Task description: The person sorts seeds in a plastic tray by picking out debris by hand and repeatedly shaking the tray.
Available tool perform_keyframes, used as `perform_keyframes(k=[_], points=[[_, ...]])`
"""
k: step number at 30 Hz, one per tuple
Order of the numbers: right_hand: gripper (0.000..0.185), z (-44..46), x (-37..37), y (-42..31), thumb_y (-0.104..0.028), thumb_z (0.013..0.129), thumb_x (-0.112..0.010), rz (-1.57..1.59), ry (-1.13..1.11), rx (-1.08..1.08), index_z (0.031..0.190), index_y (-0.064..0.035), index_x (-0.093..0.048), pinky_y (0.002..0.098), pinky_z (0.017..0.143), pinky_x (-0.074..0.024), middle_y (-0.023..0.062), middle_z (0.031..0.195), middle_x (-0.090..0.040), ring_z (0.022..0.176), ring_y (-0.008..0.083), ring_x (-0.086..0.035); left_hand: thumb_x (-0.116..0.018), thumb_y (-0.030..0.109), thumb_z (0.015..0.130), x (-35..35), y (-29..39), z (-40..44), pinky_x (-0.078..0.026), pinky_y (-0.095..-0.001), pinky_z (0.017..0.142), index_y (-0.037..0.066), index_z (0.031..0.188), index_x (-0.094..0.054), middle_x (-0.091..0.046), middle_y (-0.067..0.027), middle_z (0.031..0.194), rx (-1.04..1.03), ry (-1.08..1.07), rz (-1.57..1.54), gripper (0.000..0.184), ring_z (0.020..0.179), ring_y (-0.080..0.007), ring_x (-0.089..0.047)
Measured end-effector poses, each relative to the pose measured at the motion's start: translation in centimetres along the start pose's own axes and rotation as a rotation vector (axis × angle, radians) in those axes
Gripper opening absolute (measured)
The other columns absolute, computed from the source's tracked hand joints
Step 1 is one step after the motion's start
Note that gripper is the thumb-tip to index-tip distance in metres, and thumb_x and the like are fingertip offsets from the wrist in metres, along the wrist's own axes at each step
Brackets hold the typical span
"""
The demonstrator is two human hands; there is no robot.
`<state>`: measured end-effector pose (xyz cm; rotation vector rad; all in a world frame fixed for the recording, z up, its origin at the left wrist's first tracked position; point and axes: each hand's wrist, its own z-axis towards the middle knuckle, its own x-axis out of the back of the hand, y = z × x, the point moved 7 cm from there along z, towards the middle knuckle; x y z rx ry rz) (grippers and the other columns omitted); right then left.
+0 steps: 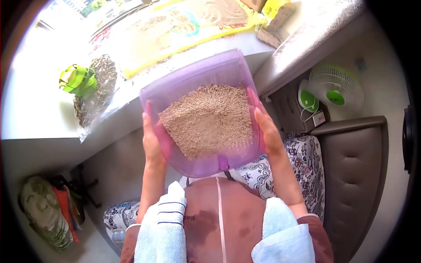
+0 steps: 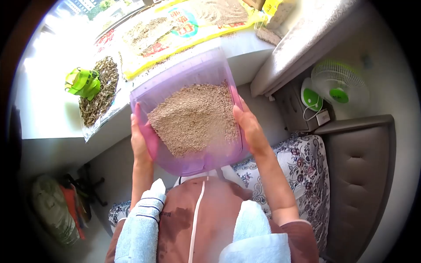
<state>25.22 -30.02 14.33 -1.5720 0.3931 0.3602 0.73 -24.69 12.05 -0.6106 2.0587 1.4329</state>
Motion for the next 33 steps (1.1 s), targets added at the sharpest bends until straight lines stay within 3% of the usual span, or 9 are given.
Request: perform_keyframes(k=[4,8,14,19,21,23,28,32,33], points=[[0.053,-1.6,-0.9,-1.2,-0.024,0.096,-0.038,-0.045,-0.024,0.107,0.141,-0.0017,-0.021,0.0310,0.107,-0.0217,0.0084,0.144,-0.027,0.131,0.0177,-0.027,-0.025,0.046,0.096,-0.9,1.4,0.0,-0.033,-0.0391,0.100,0.022,0.143,-0.017,-0.038,-0.0197,0.134,-0.150,-0.057,0.185,0.054,0.118,-0.0281,-0.043],[0.052,-3.5,3.3,5.2,-0.024,0.096,-0.039,0.177,0.116,-0.044,0.140,-0.0023,-0.023,0.0300,0.107,-0.0234,0.0084,0.141,-0.031,0.129,0.0176,-0.031,-0.026,0.042,0.097,1.3,-3.1,0.4,-0.029,-0.0335,0.105,0.010,0.143,-0.018,-0.029,-0.0117,0.142,0.025,-0.046,0.203,0.057,0.126,-0.0234,-0.036],[0.050,-3.0,2.6,3.6,-0.022,0.095,-0.041,0.154,0.183,-0.074,0.139,-0.0030,-0.027,0.0288,0.105,-0.0246,0.0078,0.138,-0.037,0.126,0.0165,-0.035,-0.027,0.044,0.097,1.7,-3.7,1.8,-0.031,-0.0346,0.103,0.014,0.143,-0.020,-0.031,-0.0145,0.140,0.155,-0.021,0.140,0.055,0.124,-0.0249,-0.039],[0.053,-3.3,-2.4,-3.1,-0.024,0.094,-0.043,-0.067,0.108,0.299,0.139,-0.0024,-0.026,0.0289,0.105,-0.0239,0.0078,0.138,-0.037,0.126,0.0167,-0.034,-0.023,0.045,0.097,-4.5,4.1,0.1,-0.027,-0.0373,0.106,0.019,0.144,-0.015,-0.026,-0.0189,0.142,-0.058,-0.392,-0.061,0.054,0.129,-0.0290,-0.031],[0.054,-2.8,-1.0,0.0,-0.026,0.095,-0.043,-0.036,0.173,0.302,0.140,-0.0032,-0.024,0.0293,0.105,-0.0248,0.0077,0.138,-0.036,0.126,0.0166,-0.034,-0.027,0.045,0.096,-3.5,4.3,1.9,-0.028,-0.0391,0.104,0.021,0.143,-0.017,-0.030,-0.0174,0.141,-0.094,-0.289,0.241,0.054,0.127,-0.0284,-0.034],[0.055,-3.3,-1.1,3.5,-0.028,0.095,-0.042,0.114,0.214,0.222,0.140,-0.0040,-0.024,0.0297,0.104,-0.0262,0.0074,0.138,-0.036,0.125,0.0170,-0.035,-0.024,0.041,0.097,-0.9,3.0,4.0,-0.016,-0.0344,0.109,0.012,0.144,-0.015,-0.016,-0.0115,0.147,-0.012,-0.243,0.317,0.056,0.135,-0.0227,-0.016],[0.052,-5.8,-2.1,7.6,-0.032,0.095,-0.043,0.228,0.349,0.086,0.137,-0.0055,-0.030,0.0300,0.098,-0.0358,0.0073,0.132,-0.043,0.118,0.0169,-0.043,-0.027,0.043,0.097,2.2,1.8,2.2,-0.030,-0.0338,0.103,0.012,0.143,-0.019,-0.026,-0.0114,0.143,0.174,-0.123,0.433,0.056,0.126,-0.0236,-0.034],[0.052,-4.7,-4.6,4.0,-0.031,0.094,-0.045,0.275,0.267,0.107,0.137,-0.0036,-0.030,0.0302,0.102,-0.0311,0.0079,0.133,-0.042,0.121,0.0170,-0.041,-0.028,0.038,0.097,-0.2,4.9,0.9,-0.035,-0.0342,0.100,0.021,0.141,-0.027,-0.037,-0.0128,0.137,0.171,0.020,0.408,0.047,0.117,-0.0236,-0.045],[0.053,-4.9,-5.6,1.7,-0.030,0.094,-0.045,0.161,0.263,0.179,0.137,-0.0034,-0.030,0.0305,0.103,-0.0297,0.0079,0.133,-0.042,0.121,0.0173,-0.040,-0.028,0.041,0.097,0.6,4.7,2.5,-0.034,-0.0388,0.100,0.022,0.143,-0.021,-0.037,-0.0199,0.136,0.107,-0.161,0.257,0.050,0.119,-0.0276,-0.044]])
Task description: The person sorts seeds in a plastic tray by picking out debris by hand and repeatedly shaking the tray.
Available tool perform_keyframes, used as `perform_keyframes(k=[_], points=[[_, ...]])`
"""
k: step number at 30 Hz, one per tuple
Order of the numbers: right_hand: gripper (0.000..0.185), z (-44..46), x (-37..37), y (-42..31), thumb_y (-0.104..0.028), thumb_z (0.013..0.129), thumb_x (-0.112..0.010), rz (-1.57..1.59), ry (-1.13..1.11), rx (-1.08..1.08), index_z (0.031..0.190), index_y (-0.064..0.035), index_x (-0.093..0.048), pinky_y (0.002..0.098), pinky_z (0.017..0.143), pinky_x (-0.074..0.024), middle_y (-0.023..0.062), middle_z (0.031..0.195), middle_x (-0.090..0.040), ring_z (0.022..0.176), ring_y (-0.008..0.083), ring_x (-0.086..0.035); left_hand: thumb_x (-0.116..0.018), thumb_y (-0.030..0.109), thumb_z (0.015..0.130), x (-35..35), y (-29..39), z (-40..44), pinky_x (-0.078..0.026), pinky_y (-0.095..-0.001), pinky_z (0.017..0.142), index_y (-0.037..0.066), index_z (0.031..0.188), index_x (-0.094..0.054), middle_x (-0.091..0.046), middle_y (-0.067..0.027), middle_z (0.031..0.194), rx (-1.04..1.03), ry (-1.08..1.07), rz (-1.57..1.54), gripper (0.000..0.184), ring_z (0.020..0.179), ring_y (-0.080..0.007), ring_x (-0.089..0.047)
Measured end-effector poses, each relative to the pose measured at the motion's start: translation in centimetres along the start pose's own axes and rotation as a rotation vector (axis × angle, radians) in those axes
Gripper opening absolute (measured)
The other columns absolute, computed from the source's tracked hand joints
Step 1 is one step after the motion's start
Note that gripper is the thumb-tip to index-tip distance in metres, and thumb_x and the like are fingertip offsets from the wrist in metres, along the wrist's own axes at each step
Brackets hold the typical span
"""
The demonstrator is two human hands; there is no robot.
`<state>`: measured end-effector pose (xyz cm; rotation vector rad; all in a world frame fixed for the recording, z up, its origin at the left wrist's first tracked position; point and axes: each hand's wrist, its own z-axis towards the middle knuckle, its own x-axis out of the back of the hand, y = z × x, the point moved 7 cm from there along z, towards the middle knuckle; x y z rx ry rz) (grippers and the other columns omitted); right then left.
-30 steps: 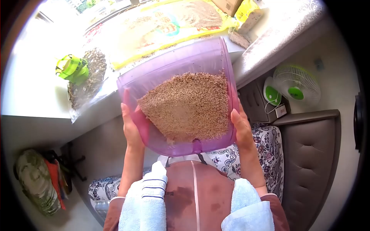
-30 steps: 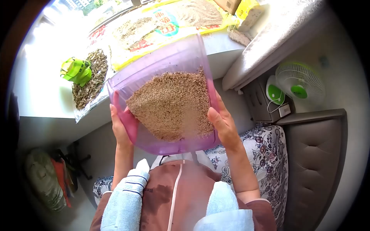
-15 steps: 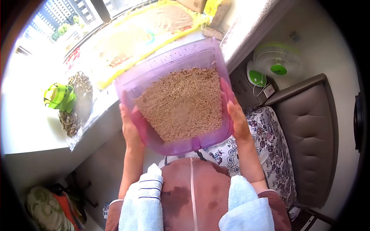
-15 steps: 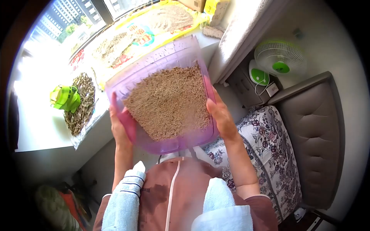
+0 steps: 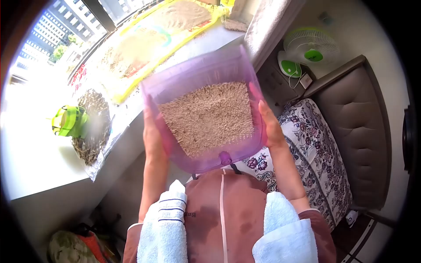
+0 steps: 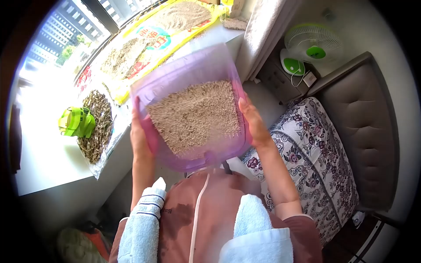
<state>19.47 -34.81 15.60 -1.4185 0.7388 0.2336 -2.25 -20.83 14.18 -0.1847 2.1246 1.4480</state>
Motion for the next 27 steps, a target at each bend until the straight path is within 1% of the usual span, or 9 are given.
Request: perform_keyframes(k=[1,3,6,13,15,18,21,24,27], points=[[0.053,-0.4,-2.1,-2.6,-0.030,0.094,-0.045,-0.106,-0.025,0.089,0.137,-0.0032,-0.029,0.0307,0.103,-0.0284,0.0080,0.134,-0.042,0.122,0.0176,-0.039,-0.027,0.043,0.096,-1.2,1.7,-0.7,-0.033,-0.0432,0.101,0.023,0.143,-0.014,-0.035,-0.0255,0.135,-0.101,-0.126,-0.015,0.053,0.121,-0.0321,-0.041],[0.054,-0.8,-2.6,-3.6,-0.030,0.094,-0.044,-0.174,-0.043,0.152,0.138,-0.0029,-0.029,0.0312,0.105,-0.0266,0.0081,0.135,-0.041,0.123,0.0182,-0.039,-0.024,0.039,0.097,-2.9,3.7,-2.3,-0.032,-0.0397,0.104,0.018,0.142,-0.020,-0.029,-0.0195,0.141,-0.159,-0.299,-0.271,0.050,0.126,-0.0297,-0.035],[0.053,-1.6,3.5,3.3,-0.031,0.095,-0.041,-0.052,0.108,0.097,0.139,-0.0037,-0.028,0.0315,0.104,-0.0279,0.0082,0.135,-0.040,0.123,0.0189,-0.039,-0.027,0.033,0.097,-2.3,2.7,-2.0,-0.031,-0.0398,0.104,0.014,0.144,-0.009,-0.030,-0.0212,0.139,-0.179,-0.218,0.105,0.053,0.125,-0.0306,-0.037],[0.050,-3.7,3.6,6.2,-0.029,0.096,-0.037,0.170,0.119,-0.021,0.139,-0.0067,-0.026,0.0304,0.102,-0.0322,0.0070,0.134,-0.041,0.121,0.0165,-0.041,-0.032,0.030,0.097,1.4,-1.5,1.4,-0.042,-0.0332,0.088,0.006,0.128,-0.038,-0.057,-0.0157,0.109,-0.044,0.000,0.146,0.040,0.096,-0.0230,-0.055],[0.049,-3.0,2.8,4.7,-0.028,0.096,-0.039,0.067,0.115,-0.015,0.138,-0.0058,-0.028,0.0295,0.102,-0.0316,0.0065,0.133,-0.042,0.120,0.0157,-0.041,-0.033,0.031,0.096,2.0,-2.5,2.7,-0.042,-0.0333,0.087,0.008,0.131,-0.036,-0.057,-0.0160,0.109,0.087,0.002,0.169,0.042,0.095,-0.0232,-0.055],[0.049,-2.1,0.1,-0.2,-0.026,0.096,-0.040,-0.189,0.052,-0.027,0.138,-0.0039,-0.029,0.0273,0.103,-0.0282,0.0063,0.135,-0.041,0.122,0.0152,-0.039,-0.031,0.034,0.097,1.4,-0.8,2.4,-0.042,-0.0338,0.087,0.012,0.138,-0.030,-0.057,-0.0142,0.106,-0.048,-0.084,0.036,0.047,0.094,-0.0218,-0.055],[0.051,-2.7,-3.8,-4.6,-0.028,0.096,-0.041,-0.512,-0.008,0.237,0.139,-0.0034,-0.027,0.0264,0.103,-0.0262,0.0069,0.138,-0.038,0.125,0.0151,-0.036,-0.030,0.034,0.097,0.2,0.8,1.3,-0.042,-0.0339,0.086,0.011,0.138,-0.031,-0.057,-0.0129,0.099,-0.127,-0.051,0.000,0.047,0.092,-0.0207,-0.054],[0.054,-4.2,4.1,2.9,-0.029,0.096,-0.041,-0.027,0.118,0.009,0.141,-0.0049,-0.023,0.0303,0.104,-0.0270,0.0074,0.140,-0.034,0.126,0.0167,-0.035,-0.030,0.033,0.097,0.3,-2.0,1.3,-0.041,-0.0329,0.086,0.008,0.137,-0.032,-0.058,-0.0130,0.100,-0.101,-0.049,0.267,0.046,0.093,-0.0204,-0.055],[0.053,-6.1,5.3,4.7,-0.030,0.096,-0.039,0.146,0.143,-0.049,0.141,-0.0063,-0.023,0.0313,0.103,-0.0304,0.0078,0.138,-0.037,0.124,0.0179,-0.037,-0.034,0.032,0.097,1.4,-5.5,0.6,-0.044,-0.0331,0.081,0.008,0.136,-0.032,-0.058,-0.0147,0.100,0.003,-0.061,0.173,0.046,0.090,-0.0209,-0.056]])
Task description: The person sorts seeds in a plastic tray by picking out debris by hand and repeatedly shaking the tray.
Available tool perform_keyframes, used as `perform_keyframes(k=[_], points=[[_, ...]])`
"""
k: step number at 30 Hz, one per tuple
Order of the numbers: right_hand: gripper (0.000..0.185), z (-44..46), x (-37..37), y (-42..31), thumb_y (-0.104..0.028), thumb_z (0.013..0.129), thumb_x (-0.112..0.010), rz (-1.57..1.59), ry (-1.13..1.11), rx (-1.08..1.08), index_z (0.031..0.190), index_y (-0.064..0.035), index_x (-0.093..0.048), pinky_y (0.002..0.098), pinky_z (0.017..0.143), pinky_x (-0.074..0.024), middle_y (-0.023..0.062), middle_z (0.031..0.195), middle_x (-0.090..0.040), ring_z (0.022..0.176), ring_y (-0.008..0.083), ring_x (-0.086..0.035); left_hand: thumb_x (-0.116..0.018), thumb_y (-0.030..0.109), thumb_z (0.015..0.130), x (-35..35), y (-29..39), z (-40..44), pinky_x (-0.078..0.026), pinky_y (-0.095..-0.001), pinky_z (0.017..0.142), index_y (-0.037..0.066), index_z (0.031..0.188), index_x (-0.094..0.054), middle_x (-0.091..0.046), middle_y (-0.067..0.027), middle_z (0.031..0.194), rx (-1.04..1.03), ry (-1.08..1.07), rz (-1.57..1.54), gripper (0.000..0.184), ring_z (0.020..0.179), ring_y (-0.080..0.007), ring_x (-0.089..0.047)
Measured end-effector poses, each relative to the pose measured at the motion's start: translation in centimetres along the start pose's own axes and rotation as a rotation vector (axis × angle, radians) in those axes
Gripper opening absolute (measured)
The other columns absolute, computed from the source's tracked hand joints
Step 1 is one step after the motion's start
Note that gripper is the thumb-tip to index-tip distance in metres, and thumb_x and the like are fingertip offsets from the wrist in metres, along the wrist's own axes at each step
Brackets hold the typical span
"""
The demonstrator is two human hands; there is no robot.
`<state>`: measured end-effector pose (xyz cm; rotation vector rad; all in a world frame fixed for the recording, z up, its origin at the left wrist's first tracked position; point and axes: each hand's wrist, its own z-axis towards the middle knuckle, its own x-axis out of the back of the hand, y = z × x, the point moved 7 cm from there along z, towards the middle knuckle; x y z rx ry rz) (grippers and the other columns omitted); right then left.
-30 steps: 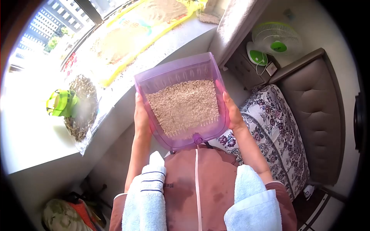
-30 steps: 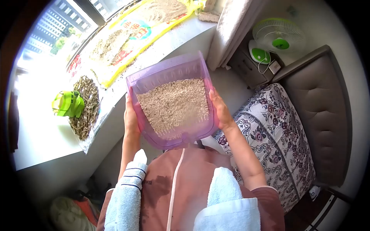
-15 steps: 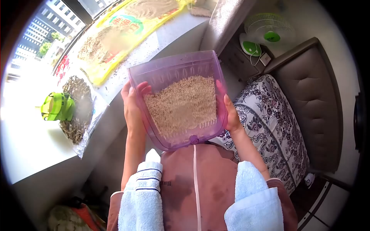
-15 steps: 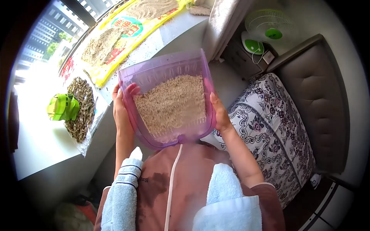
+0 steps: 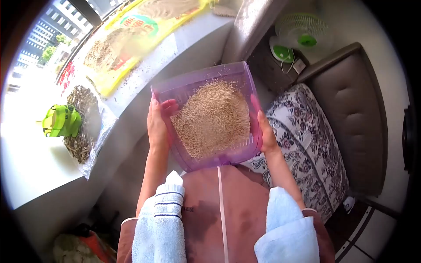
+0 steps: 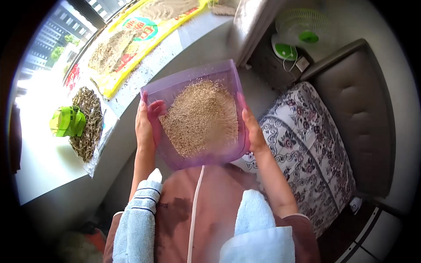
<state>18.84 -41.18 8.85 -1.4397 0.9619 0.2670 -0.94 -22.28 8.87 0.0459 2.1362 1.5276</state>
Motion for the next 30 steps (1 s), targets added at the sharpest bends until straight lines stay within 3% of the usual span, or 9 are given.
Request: perform_keyframes(k=[4,9,11,14,20,22,25,28,30], points=[[0.052,1.3,0.7,-1.1,-0.029,0.096,-0.039,-0.128,-0.008,-0.025,0.140,-0.0034,-0.025,0.0305,0.104,-0.0297,0.0076,0.137,-0.037,0.125,0.0168,-0.036,-0.035,0.032,0.097,0.3,-1.2,1.0,-0.045,-0.0342,0.079,0.009,0.137,-0.032,-0.059,-0.0154,0.099,0.067,0.027,-0.067,0.046,0.089,-0.0224,-0.057],[0.054,0.9,-8.9,-9.8,-0.027,0.096,-0.036,-0.724,-0.188,0.267,0.142,-0.0036,-0.019,0.0308,0.108,-0.0172,0.0067,0.145,-0.025,0.133,0.0177,-0.025,-0.033,0.033,0.097,-2.4,5.1,0.4,-0.043,-0.0362,0.085,0.011,0.138,-0.029,-0.059,-0.0133,0.101,-0.134,-0.042,-0.217,0.047,0.094,-0.0220,-0.056],[0.054,1.6,-6.3,-8.5,-0.027,0.096,-0.039,-0.516,-0.158,0.263,0.141,-0.0029,-0.021,0.0300,0.108,-0.0177,0.0078,0.145,-0.026,0.133,0.0171,-0.025,-0.031,0.034,0.097,-2.6,6.2,0.3,-0.040,-0.0353,0.088,0.013,0.139,-0.027,-0.058,-0.0117,0.103,-0.215,-0.098,-0.151,0.047,0.099,-0.0208,-0.053],[0.053,2.2,-0.6,-3.7,-0.027,0.096,-0.038,-0.278,-0.042,0.210,0.141,-0.0024,-0.022,0.0303,0.108,-0.0184,0.0074,0.145,-0.024,0.133,0.0171,-0.024,-0.033,0.037,0.097,-2.1,2.5,1.4,-0.039,-0.0329,0.090,0.012,0.139,-0.030,-0.059,-0.0096,0.102,-0.090,0.006,0.139,0.049,0.097,-0.0173,-0.053],[0.055,2.4,0.9,-1.8,-0.032,0.097,-0.035,-0.193,-0.023,-0.014,0.142,-0.0051,-0.019,0.0308,0.109,-0.0186,0.0049,0.146,-0.023,0.133,0.0172,-0.024,-0.032,0.031,0.097,-0.6,-1.9,2.7,-0.044,-0.0341,0.084,0.002,0.124,-0.043,-0.062,-0.0138,0.096,0.088,0.050,0.032,0.041,0.089,-0.0214,-0.058],[0.053,2.9,-0.7,-3.9,-0.029,0.097,-0.035,-0.279,-0.026,0.034,0.142,-0.0051,-0.020,0.0306,0.108,-0.0219,0.0062,0.144,-0.028,0.131,0.0170,-0.028,-0.031,0.031,0.097,-0.6,-1.2,2.9,-0.043,-0.0343,0.085,0.002,0.122,-0.044,-0.062,-0.0144,0.096,0.074,0.085,0.011,0.041,0.090,-0.0224,-0.058],[0.056,2.2,-4.5,-7.9,-0.031,0.096,-0.037,-0.382,-0.081,0.100,0.142,-0.0057,-0.018,0.0316,0.108,-0.0218,0.0078,0.143,-0.029,0.131,0.0188,-0.028,-0.029,0.030,0.097,-3.6,4.9,1.4,-0.041,-0.0346,0.089,0.000,0.133,-0.034,-0.061,-0.0157,0.096,-0.099,0.040,-0.078,0.047,0.091,-0.0229,-0.057],[0.063,2.2,-5.0,-8.1,-0.037,0.093,-0.042,-0.476,-0.164,0.359,0.143,-0.0070,-0.017,0.0341,0.107,-0.0209,0.0072,0.143,-0.030,0.131,0.0197,-0.027,-0.028,0.030,0.098,-4.6,8.2,0.4,-0.040,-0.0346,0.091,0.002,0.137,-0.029,-0.061,-0.0148,0.097,-0.256,-0.029,-0.131,0.048,0.092,-0.0218,-0.056],[0.059,3.0,-1.3,-3.7,-0.034,0.095,-0.040,-0.315,-0.043,0.214,0.142,-0.0061,-0.020,0.0322,0.108,-0.0200,0.0058,0.144,-0.027,0.132,0.0181,-0.025,-0.028,0.032,0.098,-2.7,4.8,2.9,-0.041,-0.0346,0.091,0.003,0.137,-0.030,-0.061,-0.0146,0.096,-0.210,-0.013,0.082,0.049,0.093,-0.0217,-0.056]])
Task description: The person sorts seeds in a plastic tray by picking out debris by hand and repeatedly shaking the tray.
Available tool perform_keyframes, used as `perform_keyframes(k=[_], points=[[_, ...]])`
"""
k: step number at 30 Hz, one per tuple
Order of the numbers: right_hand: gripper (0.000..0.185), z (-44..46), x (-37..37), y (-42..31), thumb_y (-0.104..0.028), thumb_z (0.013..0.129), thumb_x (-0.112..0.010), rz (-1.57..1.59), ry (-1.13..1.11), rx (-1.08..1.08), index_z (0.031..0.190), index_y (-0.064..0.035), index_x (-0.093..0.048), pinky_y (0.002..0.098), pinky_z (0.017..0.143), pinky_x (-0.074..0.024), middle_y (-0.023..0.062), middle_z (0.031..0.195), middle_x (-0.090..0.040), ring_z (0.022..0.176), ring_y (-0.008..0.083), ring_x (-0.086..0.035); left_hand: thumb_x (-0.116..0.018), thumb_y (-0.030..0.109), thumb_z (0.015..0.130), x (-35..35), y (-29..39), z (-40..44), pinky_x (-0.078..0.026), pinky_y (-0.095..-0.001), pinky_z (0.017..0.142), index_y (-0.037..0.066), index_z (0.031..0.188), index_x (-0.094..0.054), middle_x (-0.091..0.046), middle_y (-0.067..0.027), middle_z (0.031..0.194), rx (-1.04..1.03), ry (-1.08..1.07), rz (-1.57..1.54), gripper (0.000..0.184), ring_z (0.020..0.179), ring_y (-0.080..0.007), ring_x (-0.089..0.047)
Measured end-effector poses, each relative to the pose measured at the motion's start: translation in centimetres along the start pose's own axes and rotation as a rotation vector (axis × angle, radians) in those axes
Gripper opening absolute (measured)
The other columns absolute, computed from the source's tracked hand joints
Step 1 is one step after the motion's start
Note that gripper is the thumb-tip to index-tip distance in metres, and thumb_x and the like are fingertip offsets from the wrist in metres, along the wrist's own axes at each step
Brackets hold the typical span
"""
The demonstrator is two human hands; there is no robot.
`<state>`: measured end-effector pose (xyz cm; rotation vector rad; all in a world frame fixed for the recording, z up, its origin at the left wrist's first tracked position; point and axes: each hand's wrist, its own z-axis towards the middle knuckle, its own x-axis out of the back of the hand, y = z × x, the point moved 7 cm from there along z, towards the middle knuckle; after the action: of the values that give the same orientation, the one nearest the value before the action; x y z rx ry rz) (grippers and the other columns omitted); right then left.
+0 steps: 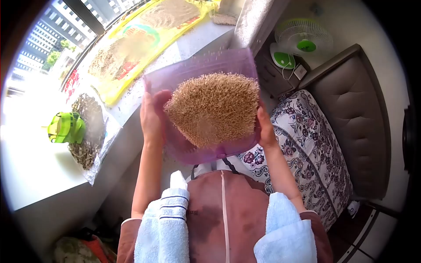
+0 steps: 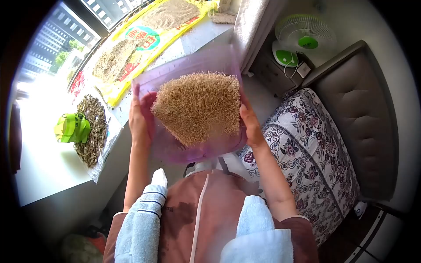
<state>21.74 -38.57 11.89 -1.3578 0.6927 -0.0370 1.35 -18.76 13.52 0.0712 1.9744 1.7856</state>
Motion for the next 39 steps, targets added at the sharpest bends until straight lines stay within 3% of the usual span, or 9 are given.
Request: perform_keyframes(k=[7,13,15,17,23,25,30,33,39], points=[[0.052,-2.2,0.6,3.0,-0.030,0.097,-0.038,0.185,0.146,-0.246,0.140,-0.0056,-0.025,0.0296,0.103,-0.0295,0.0061,0.140,-0.034,0.126,0.0158,-0.034,-0.032,0.033,0.097,1.8,-7.4,-0.6,-0.044,-0.0351,0.086,0.009,0.138,-0.031,-0.059,-0.0144,0.101,0.430,-0.005,0.002,0.047,0.093,-0.0226,-0.057],[0.060,-0.1,-4.4,-7.5,-0.034,0.094,-0.042,-0.334,-0.074,0.164,0.141,-0.0024,-0.023,0.0298,0.109,-0.0152,0.0074,0.145,-0.026,0.132,0.0180,-0.025,-0.028,0.035,0.098,-0.3,2.2,-1.0,-0.043,-0.0341,0.087,0.011,0.140,-0.024,-0.058,-0.0129,0.104,0.005,-0.076,-0.247,0.049,0.096,-0.0218,-0.056],[0.059,0.5,-1.9,-3.4,-0.034,0.094,-0.040,-0.110,-0.048,0.118,0.141,-0.0041,-0.021,0.0314,0.108,-0.0186,0.0068,0.145,-0.025,0.132,0.0188,-0.025,-0.029,0.036,0.098,-0.3,3.8,-1.1,-0.042,-0.0328,0.088,0.011,0.140,-0.024,-0.058,-0.0117,0.101,-0.110,-0.068,-0.222,0.050,0.095,-0.0200,-0.055],[0.054,0.1,0.1,1.7,-0.030,0.097,-0.037,0.180,0.007,-0.038,0.142,-0.0038,-0.020,0.0308,0.108,-0.0185,0.0071,0.145,-0.024,0.133,0.0182,-0.023,-0.031,0.036,0.097,0.2,1.0,-0.4,-0.041,-0.0324,0.088,0.010,0.140,-0.025,-0.058,-0.0114,0.101,-0.011,-0.059,-0.063,0.050,0.095,-0.0194,-0.055],[0.052,-1.6,0.7,2.9,-0.031,0.097,-0.038,0.204,0.085,-0.240,0.139,-0.0043,-0.025,0.0302,0.104,-0.0294,0.0062,0.138,-0.037,0.124,0.0171,-0.037,-0.036,0.034,0.097,2.3,-5.4,-1.5,-0.047,-0.0322,0.078,0.008,0.136,-0.031,-0.059,-0.0144,0.098,0.314,0.037,-0.031,0.047,0.088,-0.0207,-0.058],[0.051,-0.8,0.3,1.6,-0.029,0.096,-0.039,0.219,0.068,-0.303,0.139,-0.0042,-0.026,0.0299,0.104,-0.0283,0.0063,0.138,-0.037,0.124,0.0162,-0.037,-0.035,0.033,0.097,2.2,-4.9,-1.3,-0.047,-0.0341,0.079,0.009,0.136,-0.031,-0.059,-0.0146,0.098,0.290,0.044,-0.116,0.047,0.089,-0.0219,-0.058],[0.057,0.1,-3.6,-6.4,-0.032,0.095,-0.038,-0.181,-0.128,0.074,0.142,-0.0051,-0.019,0.0325,0.107,-0.0233,0.0082,0.142,-0.031,0.130,0.0195,-0.031,-0.035,0.031,0.096,-0.8,4.8,-2.0,-0.043,-0.0360,0.086,0.006,0.141,-0.021,-0.060,-0.0132,0.098,-0.050,-0.024,-0.294,0.053,0.092,-0.0214,-0.056],[0.057,-0.8,-0.9,-0.7,-0.035,0.096,-0.036,0.012,-0.028,0.010,0.143,-0.0075,-0.018,0.0330,0.107,-0.0223,0.0073,0.144,-0.027,0.131,0.0201,-0.028,-0.031,0.035,0.097,0.3,0.9,-0.8,-0.040,-0.0334,0.088,0.013,0.142,-0.024,-0.057,-0.0115,0.103,0.037,0.005,0.123,0.050,0.096,-0.0182,-0.053],[0.053,-1.9,1.6,2.3,-0.031,0.096,-0.039,0.202,0.107,-0.244,0.140,-0.0051,-0.025,0.0295,0.104,-0.0284,0.0068,0.139,-0.035,0.126,0.0165,-0.035,-0.035,0.036,0.096,1.4,-6.2,-1.6,-0.046,-0.0353,0.082,0.010,0.135,-0.034,-0.060,-0.0138,0.099,0.354,0.039,-0.019,0.047,0.088,-0.0214,-0.059]])
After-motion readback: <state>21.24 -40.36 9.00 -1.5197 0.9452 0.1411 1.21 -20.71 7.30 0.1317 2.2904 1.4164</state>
